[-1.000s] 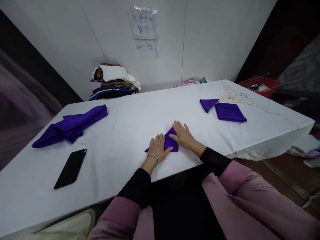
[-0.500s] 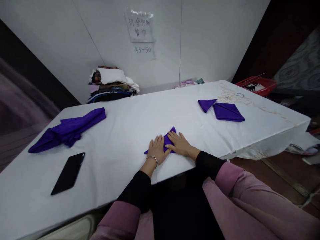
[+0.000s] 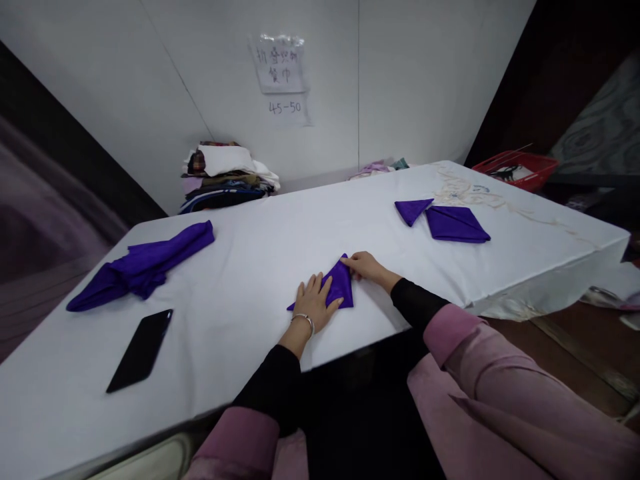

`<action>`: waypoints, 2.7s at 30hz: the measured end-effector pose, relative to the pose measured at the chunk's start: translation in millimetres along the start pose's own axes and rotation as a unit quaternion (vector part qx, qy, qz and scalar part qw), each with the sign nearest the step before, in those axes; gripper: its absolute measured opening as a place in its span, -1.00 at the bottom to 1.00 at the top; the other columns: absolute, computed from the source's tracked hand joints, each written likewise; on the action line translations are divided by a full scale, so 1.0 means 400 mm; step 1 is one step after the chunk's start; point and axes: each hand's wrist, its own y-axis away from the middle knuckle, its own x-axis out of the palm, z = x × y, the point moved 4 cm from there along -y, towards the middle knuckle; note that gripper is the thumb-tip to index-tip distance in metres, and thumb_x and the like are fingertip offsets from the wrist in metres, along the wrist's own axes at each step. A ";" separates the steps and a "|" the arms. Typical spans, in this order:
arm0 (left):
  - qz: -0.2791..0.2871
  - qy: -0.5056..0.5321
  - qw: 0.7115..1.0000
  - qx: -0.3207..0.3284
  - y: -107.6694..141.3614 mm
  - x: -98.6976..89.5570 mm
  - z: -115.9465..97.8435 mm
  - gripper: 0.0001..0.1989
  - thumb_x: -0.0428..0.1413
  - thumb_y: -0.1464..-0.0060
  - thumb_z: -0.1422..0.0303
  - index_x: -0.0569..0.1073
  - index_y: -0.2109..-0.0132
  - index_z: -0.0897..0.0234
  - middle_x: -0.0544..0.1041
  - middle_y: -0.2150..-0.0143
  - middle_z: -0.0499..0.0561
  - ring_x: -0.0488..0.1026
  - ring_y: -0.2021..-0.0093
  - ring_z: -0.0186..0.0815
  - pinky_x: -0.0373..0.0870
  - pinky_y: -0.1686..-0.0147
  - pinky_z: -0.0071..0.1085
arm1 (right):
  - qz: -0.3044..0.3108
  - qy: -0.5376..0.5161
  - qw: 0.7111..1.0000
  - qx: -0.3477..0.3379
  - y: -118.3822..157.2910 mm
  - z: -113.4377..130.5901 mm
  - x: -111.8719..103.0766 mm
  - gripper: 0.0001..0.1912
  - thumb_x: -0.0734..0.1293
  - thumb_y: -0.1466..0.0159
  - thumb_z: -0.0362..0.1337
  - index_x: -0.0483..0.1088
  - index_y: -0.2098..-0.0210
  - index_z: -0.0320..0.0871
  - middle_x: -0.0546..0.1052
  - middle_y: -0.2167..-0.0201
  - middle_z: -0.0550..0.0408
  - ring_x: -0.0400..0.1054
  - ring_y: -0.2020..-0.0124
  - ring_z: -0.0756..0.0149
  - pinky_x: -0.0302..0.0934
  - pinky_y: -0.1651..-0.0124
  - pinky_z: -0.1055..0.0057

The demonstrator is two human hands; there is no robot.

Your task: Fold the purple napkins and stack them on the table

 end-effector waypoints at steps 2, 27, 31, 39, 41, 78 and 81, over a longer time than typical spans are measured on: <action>-0.002 -0.004 1.000 0.004 0.001 0.001 0.001 -0.30 -0.29 -0.12 -0.08 0.01 -0.30 0.18 -0.03 -0.35 0.12 -0.11 -0.32 -0.07 -0.13 -0.21 0.02 | 0.021 0.018 1.000 0.016 -0.015 0.019 0.008 -0.61 0.25 -0.19 -0.04 0.32 0.57 -0.22 0.39 0.74 0.13 0.22 0.75 0.46 0.08 0.66 0.54; 0.003 0.009 1.000 0.003 0.003 -0.002 -0.002 -0.33 -0.24 -0.12 -0.06 0.04 -0.29 0.15 -0.03 -0.35 0.11 -0.13 -0.33 -0.07 -0.15 -0.22 0.01 | -0.042 0.357 0.933 0.000 -0.036 0.034 -0.012 -0.58 0.18 -0.27 -0.02 0.31 0.08 -0.24 0.49 0.17 -0.20 0.35 0.11 0.05 0.17 0.16 0.27; 0.007 0.011 1.000 0.001 0.002 -0.002 -0.001 -0.32 -0.24 -0.11 -0.06 0.06 -0.28 0.17 -0.01 -0.35 0.12 -0.12 -0.32 -0.07 -0.16 -0.21 0.01 | -0.078 0.341 0.936 -0.037 -0.014 0.051 -0.023 -0.63 0.19 -0.27 -0.07 0.31 0.07 -0.20 0.48 0.17 -0.11 0.35 0.12 0.11 0.18 0.15 0.28; -0.008 0.019 1.000 0.014 0.002 -0.010 -0.006 -0.36 -0.15 -0.11 0.01 0.06 -0.28 0.17 0.00 -0.34 0.09 -0.13 -0.32 -0.05 -0.16 -0.22 0.02 | 0.002 0.238 0.905 -0.351 0.095 0.151 0.132 -0.44 0.12 -0.29 0.03 0.18 -0.14 -0.19 0.18 -0.20 -0.14 -0.07 -0.25 0.09 -0.19 -0.21 0.09; -0.006 0.019 1.000 0.014 0.002 -0.014 -0.008 -0.34 -0.13 -0.10 0.03 0.03 -0.29 0.18 -0.03 -0.35 0.09 -0.14 -0.32 -0.05 -0.16 -0.22 0.02 | 0.059 0.253 0.903 -0.343 0.095 0.141 0.163 -0.38 0.05 -0.29 0.09 0.13 -0.18 -0.19 0.15 -0.23 -0.15 -0.10 -0.26 0.05 -0.22 -0.21 0.04; -0.016 0.023 0.993 -0.113 0.034 0.008 -0.065 -0.30 -0.29 -0.11 -0.07 0.07 -0.28 0.22 0.01 -0.33 0.19 -0.12 -0.32 -0.01 -0.12 -0.19 0.05 | 0.055 -0.001 0.998 -0.007 0.075 -0.008 0.030 -0.70 0.31 -0.17 -0.08 0.40 0.33 -0.24 0.43 0.70 0.13 0.30 0.71 0.40 0.14 0.61 0.51; -0.026 0.050 0.989 -0.137 0.049 0.004 -0.085 -0.28 -0.29 -0.09 -0.09 0.10 -0.26 0.23 0.03 -0.32 0.19 -0.10 -0.31 0.01 -0.11 -0.18 0.06 | 0.052 0.083 0.995 -0.016 0.072 0.013 0.023 -0.77 0.32 -0.17 -0.15 0.40 0.36 -0.22 0.39 0.72 0.18 0.26 0.71 0.42 0.11 0.57 0.50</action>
